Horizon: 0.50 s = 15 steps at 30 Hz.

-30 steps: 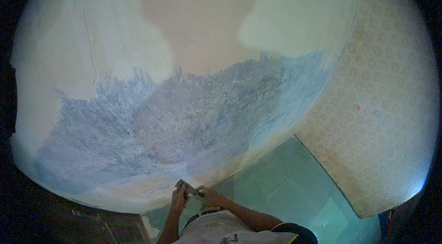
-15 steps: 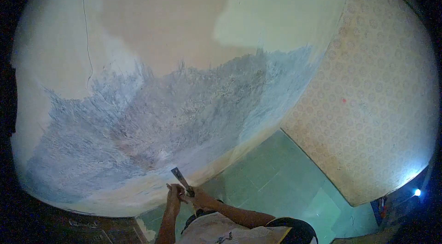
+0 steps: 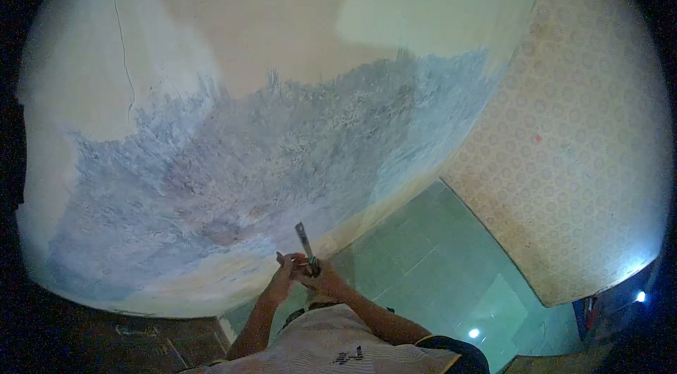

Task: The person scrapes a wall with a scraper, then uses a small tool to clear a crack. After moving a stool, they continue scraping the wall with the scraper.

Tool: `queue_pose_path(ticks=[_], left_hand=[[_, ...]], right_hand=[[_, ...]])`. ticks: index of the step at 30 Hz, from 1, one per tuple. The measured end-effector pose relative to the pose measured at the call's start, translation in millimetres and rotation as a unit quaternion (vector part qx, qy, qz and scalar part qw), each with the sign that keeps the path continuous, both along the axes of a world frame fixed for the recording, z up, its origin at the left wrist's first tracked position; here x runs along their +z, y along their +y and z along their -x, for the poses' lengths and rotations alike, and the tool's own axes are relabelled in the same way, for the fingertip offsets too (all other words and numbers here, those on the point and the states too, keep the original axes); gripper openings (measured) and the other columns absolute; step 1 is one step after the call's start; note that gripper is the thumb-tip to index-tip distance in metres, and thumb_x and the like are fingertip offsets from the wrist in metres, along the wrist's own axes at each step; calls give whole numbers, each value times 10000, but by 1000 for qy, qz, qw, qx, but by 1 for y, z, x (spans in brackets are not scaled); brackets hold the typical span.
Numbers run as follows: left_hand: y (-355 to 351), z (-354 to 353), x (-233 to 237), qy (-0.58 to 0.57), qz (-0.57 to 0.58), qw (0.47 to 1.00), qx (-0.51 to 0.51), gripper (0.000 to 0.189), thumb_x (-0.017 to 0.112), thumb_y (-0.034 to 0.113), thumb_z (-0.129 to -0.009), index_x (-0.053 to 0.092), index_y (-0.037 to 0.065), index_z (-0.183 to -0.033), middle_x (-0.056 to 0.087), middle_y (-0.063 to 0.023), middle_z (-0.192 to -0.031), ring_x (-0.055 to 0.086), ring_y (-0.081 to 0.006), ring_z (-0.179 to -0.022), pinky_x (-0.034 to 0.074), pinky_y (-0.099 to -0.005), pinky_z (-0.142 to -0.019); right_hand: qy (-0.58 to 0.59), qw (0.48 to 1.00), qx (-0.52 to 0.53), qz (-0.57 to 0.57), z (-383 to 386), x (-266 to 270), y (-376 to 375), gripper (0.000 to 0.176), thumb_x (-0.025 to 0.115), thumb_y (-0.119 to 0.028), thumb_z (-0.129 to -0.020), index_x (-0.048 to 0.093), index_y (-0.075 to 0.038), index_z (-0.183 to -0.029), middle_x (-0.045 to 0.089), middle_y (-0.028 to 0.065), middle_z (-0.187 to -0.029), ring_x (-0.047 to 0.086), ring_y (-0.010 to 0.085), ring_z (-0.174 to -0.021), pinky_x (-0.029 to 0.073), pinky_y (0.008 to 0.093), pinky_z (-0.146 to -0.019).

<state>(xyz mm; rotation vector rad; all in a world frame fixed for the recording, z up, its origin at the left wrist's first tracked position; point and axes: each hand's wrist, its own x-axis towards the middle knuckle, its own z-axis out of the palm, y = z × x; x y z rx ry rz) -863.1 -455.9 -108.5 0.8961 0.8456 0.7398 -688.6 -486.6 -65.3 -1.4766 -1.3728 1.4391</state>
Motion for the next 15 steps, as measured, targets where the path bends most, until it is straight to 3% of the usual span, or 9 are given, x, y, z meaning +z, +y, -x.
queue_pose_path(ticks=[2, 4, 7, 10, 11, 12, 13, 14, 15], left_hand=[[5, 1, 20, 0, 21, 1000, -16, 659, 275, 633, -1036, 489, 109, -1374, 612, -68, -1249, 583, -227, -1172, 443, -416, -1022], [5, 6, 27, 1, 46, 998, -35, 681, 269, 648, -1029, 464, 108, -1396, 602, -74, -1268, 578, -231, -1188, 433, -408, -1037], [7, 13, 20, 15, -54, 995, -83, 620, 362, 581, -1050, 431, 84, -1414, 519, -102, -1377, 529, -245, -1269, 415, -412, -1068], [4, 3, 39, 64, -135, 989, 8, 494, 594, 291, -1035, 400, 93, -1444, 344, -147, -1513, 397, -301, -1400, 383, -458, -1117], [8, 0, 44, 66, -134, 989, 13, 494, 594, 291, -1035, 400, 93, -1444, 344, -147, -1513, 397, -301, -1400, 383, -458, -1117], [13, -3, 49, 155, -322, 932, 55, 508, 618, 266, -1021, 403, 109, -1453, 325, -151, -1532, 437, -316, -1367, 398, -457, -1105], [17, -5, 54, 240, -494, 831, 92, 526, 641, 241, -1008, 405, 125, -1463, 307, -156, -1551, 478, -332, -1335, 414, -455, -1094], [20, -5, 65, 289, -566, 767, 85, 478, 676, 256, -978, 494, 87, -1386, 460, -173, -1476, 587, -368, -1213, 474, -479, -1035], [24, -5, 69, 292, -566, 766, 86, 478, 676, 256, -978, 494, 87, -1386, 460, -173, -1476, 587, -368, -1213, 474, -479, -1035]], right_hand=[[80, 997, 3, 18, -2, 29, 1, 342, 838, -302, -839, 640, -25, -877, 578, -26, -743, 532, 111, -673, 454, 319, -614], [102, 994, 15, 36, -9, 17, 4, 311, 825, -280, -853, 622, -44, -858, 573, -29, -752, 532, 102, -683, 451, 307, -616], [123, 990, 21, 64, -22, 8, 10, 280, 800, -239, -879, 578, -78, -819, 560, -32, -771, 521, 86, -705, 440, 287, -622], [153, 984, 15, 91, -31, 11, 21, 290, 784, -214, -894, 541, -100, -786, 555, -30, -784, 501, 73, -718, 424, 273, -624], [183, 978, 3, 104, -34, 10, 23, 300, 781, -209, -898, 529, -106, -773, 556, -28, -786, 491, 66, -720, 415, 269, -622], [214, 967, 10, 134, -38, 0, 26, 231, 724, -205, -946, 564, -88, -826, 579, -25, -815, 502, 69, -714, 412, 261, -603], [215, 967, 16, 136, -38, 8, 26, 231, 724, -205, -946, 564, -88, -826, 579, -25, -815, 502, 69, -714, 412, 261, -603], [305, 933, -12, 192, -39, 22, 28, 196, 688, -214, -971, 579, -77, -882, 590, -14, -842, 522, 70, -729, 415, 243, -592], [392, 886, -39, 245, -40, 30, 29, 177, 652, -223, -996, 594, -65, -938, 601, -3, -868, 542, 71, -743, 417, 226, -580]])
